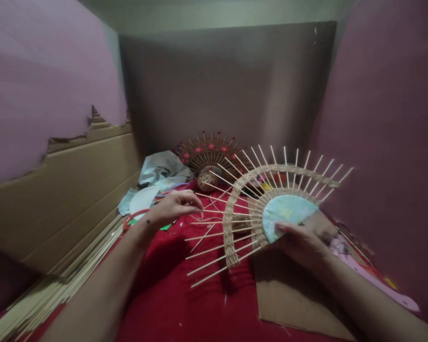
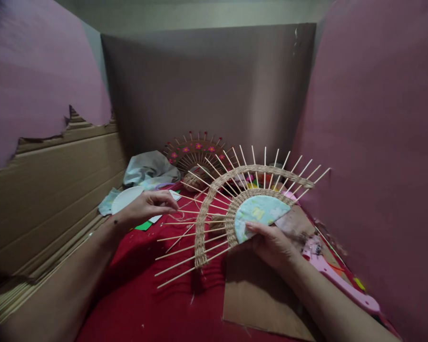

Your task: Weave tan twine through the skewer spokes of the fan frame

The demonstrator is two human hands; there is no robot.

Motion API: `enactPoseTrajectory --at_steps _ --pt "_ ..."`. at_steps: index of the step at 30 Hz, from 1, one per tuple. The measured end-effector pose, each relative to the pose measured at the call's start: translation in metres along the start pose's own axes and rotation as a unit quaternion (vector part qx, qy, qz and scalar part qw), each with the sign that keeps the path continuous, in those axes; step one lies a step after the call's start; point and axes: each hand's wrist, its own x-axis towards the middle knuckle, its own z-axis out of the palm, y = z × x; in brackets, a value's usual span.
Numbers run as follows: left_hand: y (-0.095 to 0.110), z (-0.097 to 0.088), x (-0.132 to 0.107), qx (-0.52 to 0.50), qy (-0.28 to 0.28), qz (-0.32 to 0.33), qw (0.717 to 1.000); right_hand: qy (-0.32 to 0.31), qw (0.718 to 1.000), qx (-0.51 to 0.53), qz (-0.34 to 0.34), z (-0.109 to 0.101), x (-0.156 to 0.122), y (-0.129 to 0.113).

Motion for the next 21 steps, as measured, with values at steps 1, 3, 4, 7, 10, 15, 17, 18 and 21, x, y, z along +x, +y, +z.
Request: enactPoseTrajectory --at_steps 1,3,4,7,10,15,17,18,21 --pt "-0.001 0.001 0.0 0.02 0.009 0.01 1.0 0.006 1.0 -0.001 0.002 0.001 0.001 0.0" --pt "-0.004 0.003 -0.001 0.037 0.035 0.017 0.999 0.017 1.0 -0.002 0.0 0.004 0.004 0.001" --pt "-0.005 0.004 -0.001 0.036 0.046 0.015 0.998 0.02 1.0 -0.001 -0.005 0.006 0.005 0.001" --pt "-0.006 0.007 -0.002 0.009 0.056 -0.007 0.998 0.021 1.0 0.002 -0.013 0.013 0.009 -0.002" --pt "-0.005 0.006 -0.003 -0.035 0.094 -0.051 0.994 0.035 0.999 0.011 -0.003 0.022 0.011 -0.005" --pt "-0.01 -0.004 -0.009 -0.165 0.135 -0.141 0.967 0.037 0.999 0.015 -0.018 0.036 0.017 -0.005" --pt "-0.018 -0.011 -0.013 -0.226 0.139 -0.163 0.95 0.011 0.999 0.014 -0.027 0.041 0.02 -0.002" --pt "-0.023 -0.014 -0.014 -0.262 0.136 -0.172 0.94 -0.003 0.999 0.013 -0.031 0.043 0.021 0.0" --pt "-0.036 -0.024 -0.021 -0.376 0.105 -0.192 0.9 -0.029 0.999 0.02 -0.03 0.049 0.024 0.003"
